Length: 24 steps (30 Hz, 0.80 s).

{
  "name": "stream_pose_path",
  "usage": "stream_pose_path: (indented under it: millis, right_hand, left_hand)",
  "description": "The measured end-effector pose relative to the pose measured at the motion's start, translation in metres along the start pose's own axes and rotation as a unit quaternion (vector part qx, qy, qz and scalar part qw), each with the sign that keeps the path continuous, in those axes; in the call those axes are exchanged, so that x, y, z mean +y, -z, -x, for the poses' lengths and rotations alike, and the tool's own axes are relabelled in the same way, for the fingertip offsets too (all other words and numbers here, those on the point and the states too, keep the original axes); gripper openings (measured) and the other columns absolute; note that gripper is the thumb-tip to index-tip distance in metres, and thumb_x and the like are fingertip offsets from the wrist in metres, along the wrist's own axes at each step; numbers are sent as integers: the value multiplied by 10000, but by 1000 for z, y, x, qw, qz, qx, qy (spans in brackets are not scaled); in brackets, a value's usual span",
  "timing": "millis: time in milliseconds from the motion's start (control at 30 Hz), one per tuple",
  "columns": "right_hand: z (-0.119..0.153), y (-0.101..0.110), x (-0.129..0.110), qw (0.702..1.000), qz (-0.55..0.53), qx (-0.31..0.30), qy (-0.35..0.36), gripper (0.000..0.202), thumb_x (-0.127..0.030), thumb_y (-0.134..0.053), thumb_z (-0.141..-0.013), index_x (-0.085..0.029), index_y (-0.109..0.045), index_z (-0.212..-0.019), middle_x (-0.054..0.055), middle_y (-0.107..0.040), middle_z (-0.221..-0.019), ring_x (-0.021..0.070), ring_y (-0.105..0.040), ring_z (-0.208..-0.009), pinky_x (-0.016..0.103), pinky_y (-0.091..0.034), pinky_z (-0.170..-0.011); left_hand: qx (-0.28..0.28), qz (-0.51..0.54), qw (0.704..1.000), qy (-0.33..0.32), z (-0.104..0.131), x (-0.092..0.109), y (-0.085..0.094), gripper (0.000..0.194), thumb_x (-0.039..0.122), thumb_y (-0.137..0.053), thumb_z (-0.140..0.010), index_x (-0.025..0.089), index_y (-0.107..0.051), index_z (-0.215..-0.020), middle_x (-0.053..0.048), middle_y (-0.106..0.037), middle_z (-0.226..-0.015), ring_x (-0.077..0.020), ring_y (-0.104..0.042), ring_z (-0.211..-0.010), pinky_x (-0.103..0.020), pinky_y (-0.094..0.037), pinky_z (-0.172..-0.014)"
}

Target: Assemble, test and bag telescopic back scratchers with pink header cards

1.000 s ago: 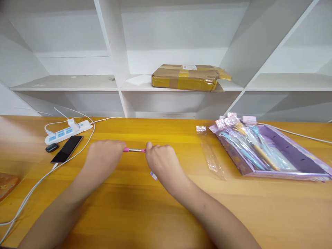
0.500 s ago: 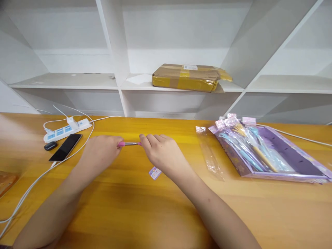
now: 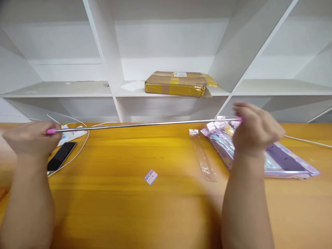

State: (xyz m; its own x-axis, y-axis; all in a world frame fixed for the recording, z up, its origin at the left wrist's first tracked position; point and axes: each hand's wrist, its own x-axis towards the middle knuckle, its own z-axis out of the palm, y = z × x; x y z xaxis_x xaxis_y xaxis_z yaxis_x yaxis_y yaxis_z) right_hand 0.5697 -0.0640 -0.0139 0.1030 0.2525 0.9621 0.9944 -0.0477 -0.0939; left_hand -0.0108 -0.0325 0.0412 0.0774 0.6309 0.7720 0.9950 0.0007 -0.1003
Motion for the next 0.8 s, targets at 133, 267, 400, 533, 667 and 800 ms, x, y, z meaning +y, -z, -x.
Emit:
stream_pose_path:
  millis: [133,267,400,533,667,800]
  right_hand:
    - [4,-8,34,997,-29,-52,-48,388,-232,-367,-1040,-129,-735,-1107,211,-762,-1121,241,-733,-1109,327,-531,-904]
    - [3,-10,26,983,-44,-172,-52,365,-176,-441,-968,-162,-770,-1127,141,-787,-1049,207,-729,-927,297,-500,-907]
    - [0,-12,25,975,10,-178,-134,358,-304,-511,-955,-158,-808,-1092,131,-788,-897,217,-696,-835,288,-475,-809]
    - [-4,-8,27,968,46,-174,-175,360,-352,-545,-920,-166,-827,-1045,115,-775,-834,209,-663,-750,295,-465,-773]
    - [-9,-1,25,952,72,-210,-212,373,-382,-544,-907,-194,-825,-1065,89,-727,-763,227,-629,-736,328,-457,-772]
    - [-12,2,25,930,137,-249,-233,392,-436,-556,-917,-226,-807,-1133,127,-742,-878,259,-585,-751,361,-404,-712]
  left_hand:
    - [-49,-17,999,7,-3,-13,-13,262,285,-566,-647,231,-387,-465,3,-308,-475,-161,-320,-560,-295,-214,-566]
    - [-62,-2,998,-34,4,4,-25,208,295,-569,-688,221,-482,-515,8,-374,-500,-159,-340,-573,-287,-217,-569]
    - [27,21,996,-77,4,3,-21,319,283,-591,-670,217,-363,-457,29,-286,-453,-139,-282,-526,-277,-196,-537]
    - [112,64,983,-131,5,3,-9,303,258,-608,-649,220,-351,-494,41,-296,-455,-134,-317,-523,-274,-177,-510]
    - [116,82,976,-165,9,8,-4,271,246,-632,-693,222,-415,-532,47,-335,-460,-134,-368,-535,-275,-215,-518]
    - [9,74,991,-114,10,10,-1,304,337,-634,-807,220,-477,-574,34,-389,-517,-142,-413,-576,-276,-252,-565]
